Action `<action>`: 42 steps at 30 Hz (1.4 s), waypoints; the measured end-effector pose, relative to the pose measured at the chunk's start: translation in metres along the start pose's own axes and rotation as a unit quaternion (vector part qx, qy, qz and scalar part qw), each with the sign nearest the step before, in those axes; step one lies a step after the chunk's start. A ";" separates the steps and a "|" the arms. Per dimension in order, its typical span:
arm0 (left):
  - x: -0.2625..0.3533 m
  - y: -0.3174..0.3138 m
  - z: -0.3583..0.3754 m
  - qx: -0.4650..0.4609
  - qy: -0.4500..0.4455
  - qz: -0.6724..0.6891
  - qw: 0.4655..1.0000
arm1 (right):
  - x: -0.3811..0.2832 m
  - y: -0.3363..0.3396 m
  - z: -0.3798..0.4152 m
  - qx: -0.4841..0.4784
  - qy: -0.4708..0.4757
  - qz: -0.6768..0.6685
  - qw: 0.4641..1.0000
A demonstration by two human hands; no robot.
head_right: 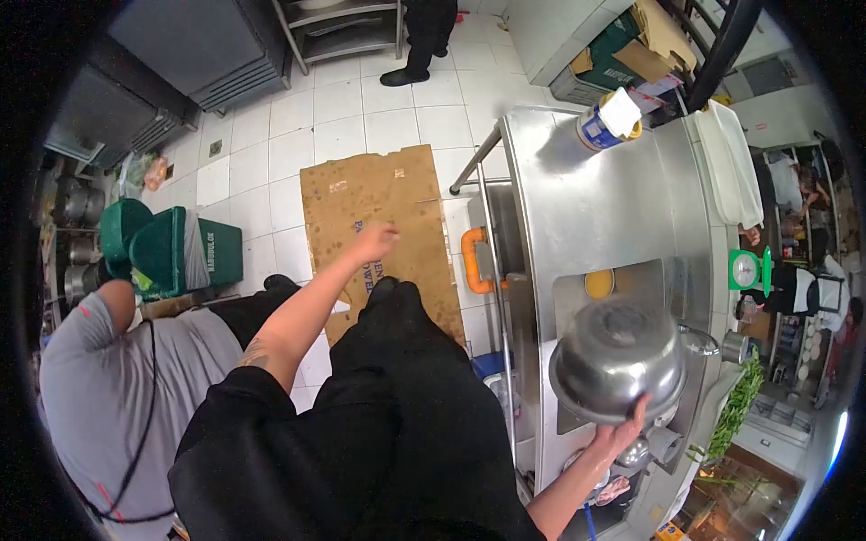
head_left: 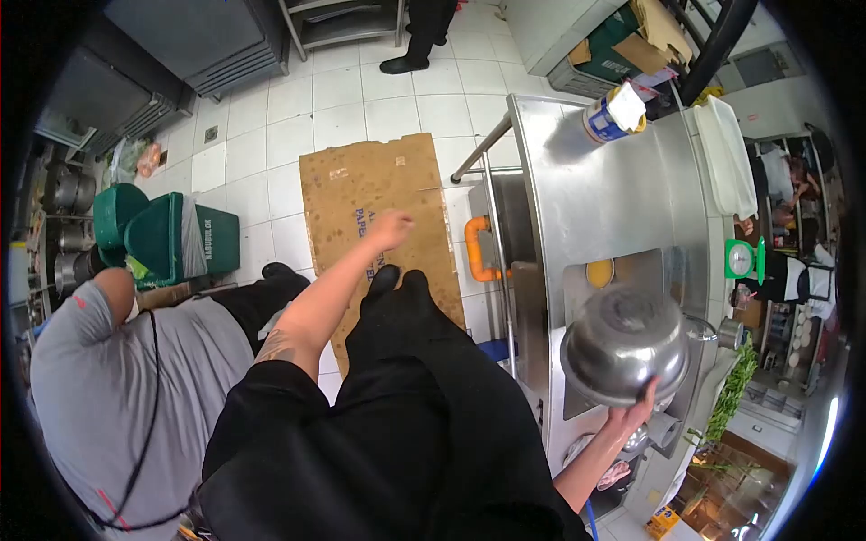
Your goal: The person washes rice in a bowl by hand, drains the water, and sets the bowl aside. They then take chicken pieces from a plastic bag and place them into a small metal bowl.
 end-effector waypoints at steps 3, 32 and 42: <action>0.114 0.044 -0.020 -0.093 -0.049 0.155 0.982 | -0.004 -0.110 0.038 -0.165 0.119 0.225 0.953; 0.086 0.024 -0.061 -0.028 0.171 0.438 0.882 | 0.074 0.056 -0.108 -0.122 0.215 0.570 0.783; 0.169 -0.161 -0.199 -0.207 0.203 0.424 0.858 | 0.137 0.285 0.164 0.311 -0.001 0.492 0.813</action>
Point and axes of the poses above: each hand's wrist, its own z-axis away from the middle knuckle, its own y-axis out of the back of the hand, x = y × z, the point moved 3 cm from there along -z, towards the middle knuckle, and after that the axes turned 4 degrees about -z, right-handed, at the moved point
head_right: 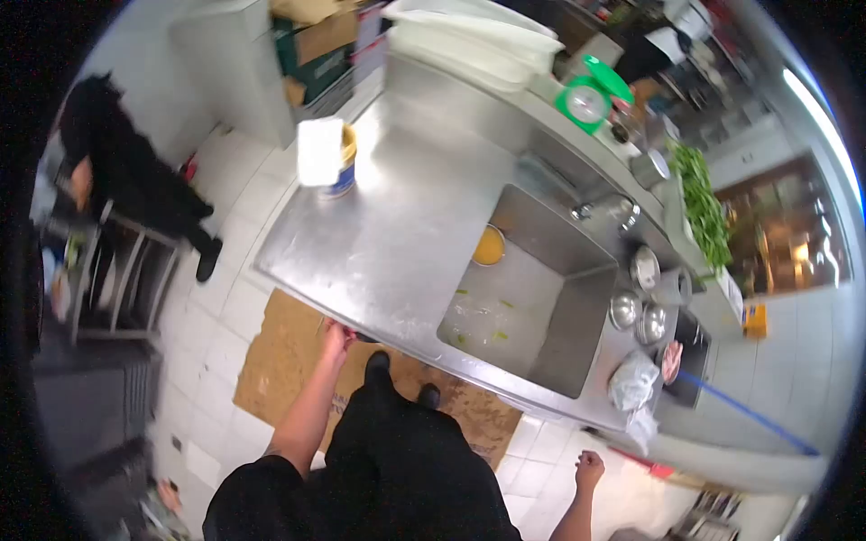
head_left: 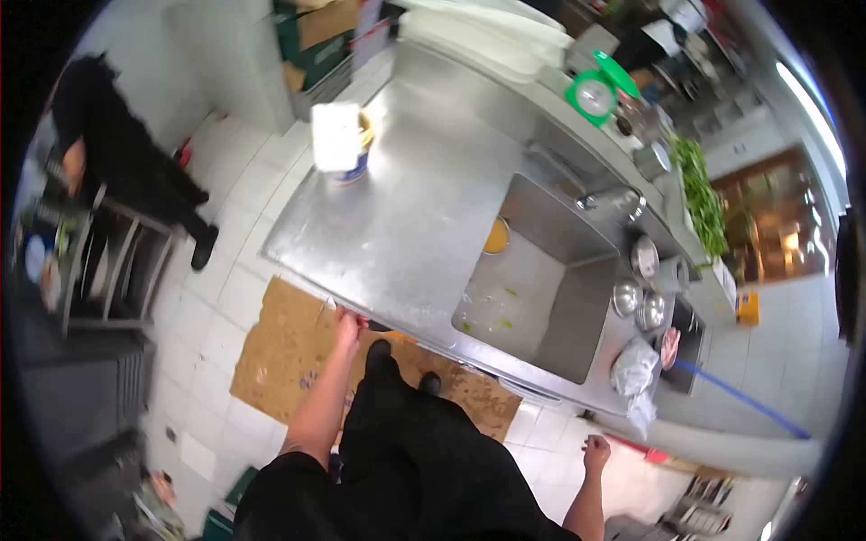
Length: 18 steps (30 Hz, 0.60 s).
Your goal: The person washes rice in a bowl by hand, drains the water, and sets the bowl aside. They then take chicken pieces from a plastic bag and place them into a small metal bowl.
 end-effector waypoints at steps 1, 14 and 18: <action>0.005 -0.019 -0.006 0.057 -0.004 0.011 0.998 | 0.025 0.003 0.026 0.018 -0.032 -0.006 0.999; -0.089 -0.032 -0.119 -0.100 0.098 -0.098 0.985 | 0.146 0.048 0.283 -0.049 -0.461 -0.447 0.765; -0.082 -0.021 -0.126 -0.110 0.123 -0.194 0.967 | 0.182 0.053 0.285 -0.017 -0.392 -0.214 0.895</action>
Point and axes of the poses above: each hand's wrist, its own z-axis away from the middle knuckle, its own y-axis out of the back of the hand, x = y × z, the point moved 3 cm from there along -z, towards the middle knuckle, and after that the axes turned 4 degrees about -z, right-handed, at the moved point
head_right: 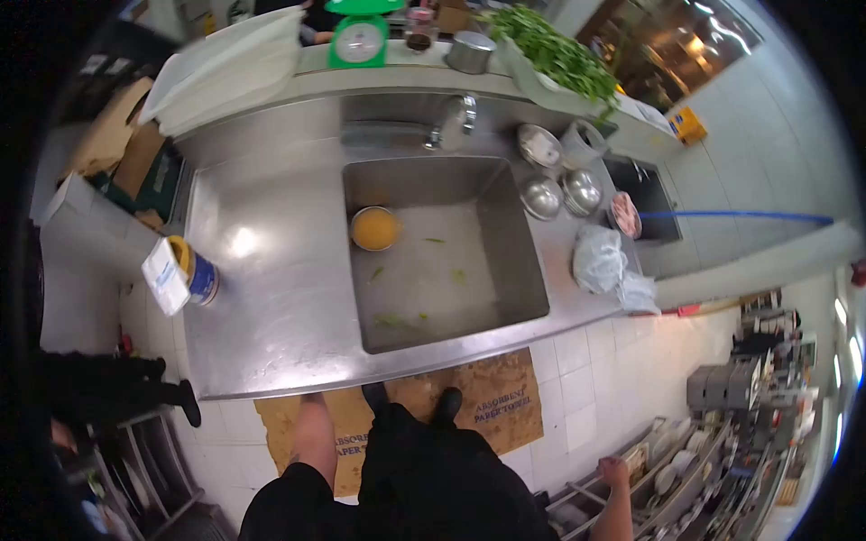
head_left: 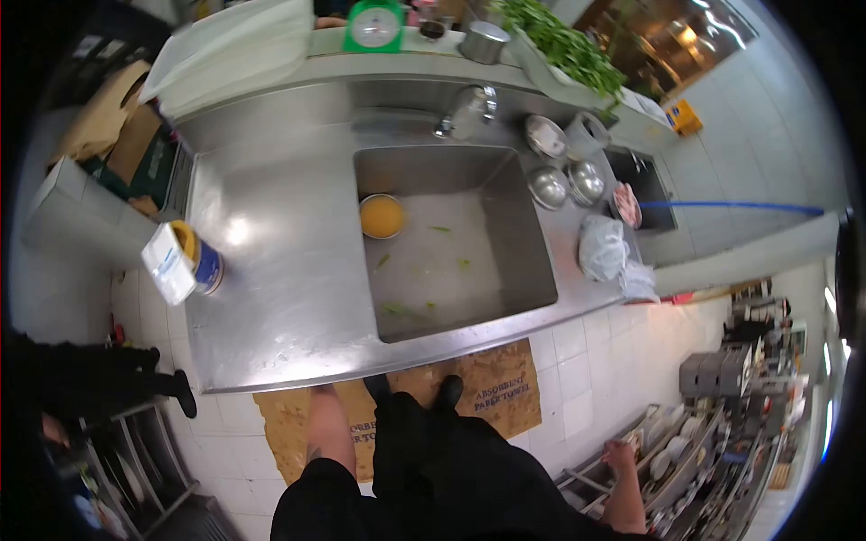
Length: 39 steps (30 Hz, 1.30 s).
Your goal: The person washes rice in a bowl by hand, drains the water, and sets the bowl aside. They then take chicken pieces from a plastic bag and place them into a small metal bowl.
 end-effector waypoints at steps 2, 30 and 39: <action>-0.005 0.011 0.001 -0.004 0.013 -0.051 0.999 | -0.004 -0.004 -0.018 0.007 -0.027 0.035 0.999; -0.012 -0.341 0.310 -0.376 -0.209 -0.589 0.684 | 0.150 -0.054 -0.182 -0.138 -0.109 0.020 0.984; -0.044 -0.671 0.367 -0.515 -0.341 -0.626 0.476 | 0.104 -0.009 -0.158 0.021 -0.070 -0.150 0.986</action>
Point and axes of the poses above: each hand's wrist, its own z-axis away from the middle knuckle, its own y-axis out of the back of the hand, x = y × z, the point moved 3 cm from there along -z, towards the middle knuckle, and after that the axes turned 4 degrees about -z, right-handed, at the moved point
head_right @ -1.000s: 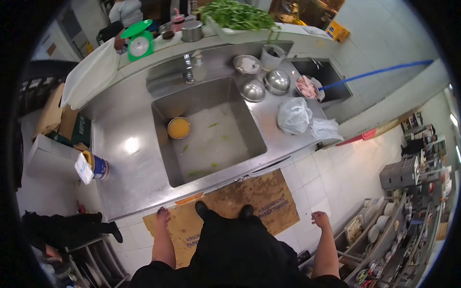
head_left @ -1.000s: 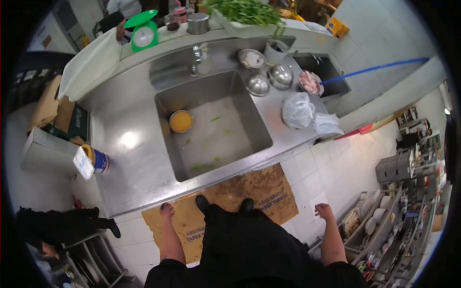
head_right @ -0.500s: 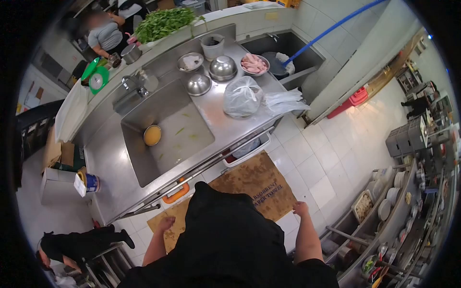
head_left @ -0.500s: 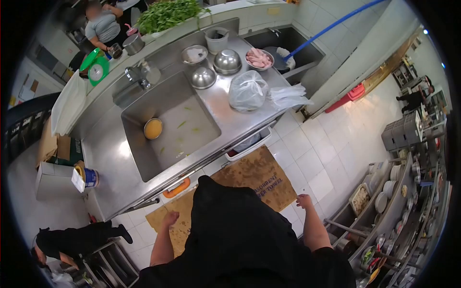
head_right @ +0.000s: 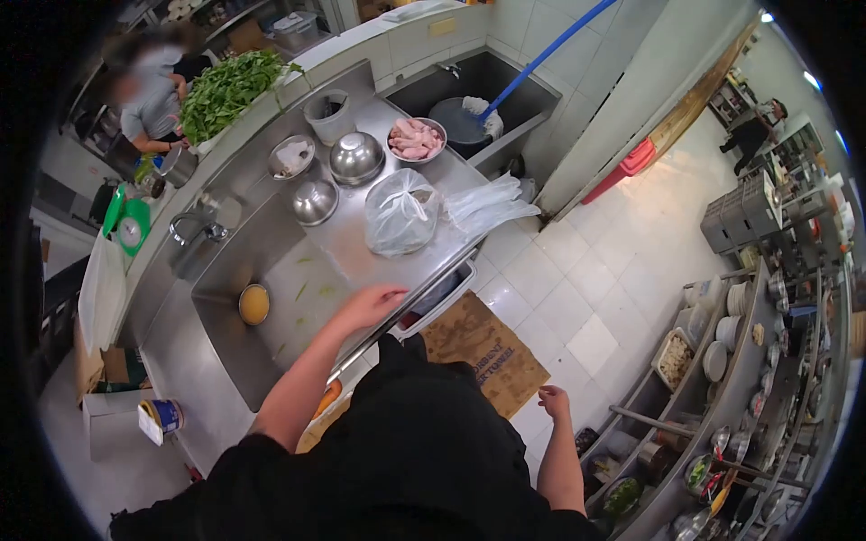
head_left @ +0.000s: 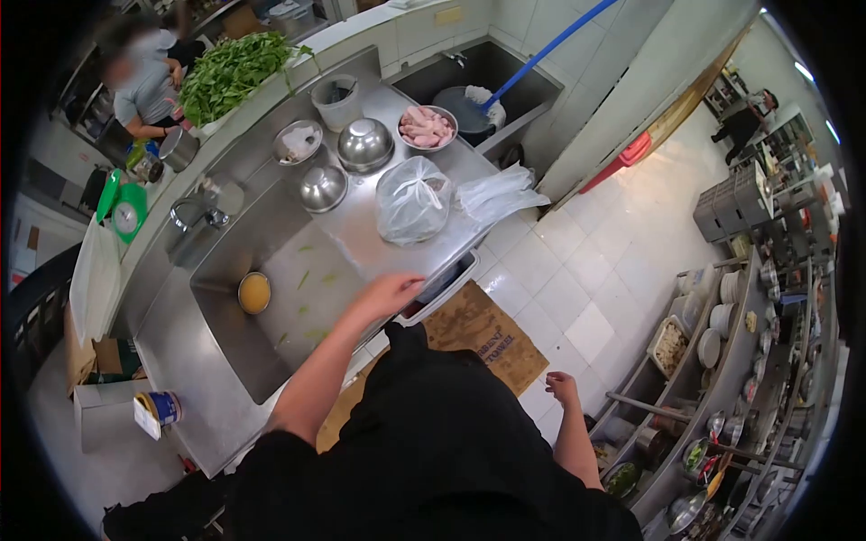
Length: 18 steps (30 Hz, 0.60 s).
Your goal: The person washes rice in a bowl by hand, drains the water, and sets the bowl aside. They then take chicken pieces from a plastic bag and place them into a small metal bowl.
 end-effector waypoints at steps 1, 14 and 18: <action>0.020 0.000 -0.027 -0.016 -0.023 -0.035 0.999 | 0.000 0.006 0.002 0.003 -0.002 0.000 1.000; 0.057 0.036 -0.211 0.262 -0.102 -0.283 0.917 | -0.246 0.049 -0.004 0.186 0.309 0.194 0.912; 0.039 0.029 -0.252 0.151 -0.047 -0.400 0.903 | -0.421 0.007 -0.046 0.044 0.547 0.139 0.825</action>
Point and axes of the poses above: each hand's wrist, its own z-axis away from the middle knuckle, its own y-axis out of the back of the hand, x = y × z, the point moved 3 cm from there along -z, towards the middle knuckle, and after that the axes turned 4 degrees about -z, right-handed, at the moved point
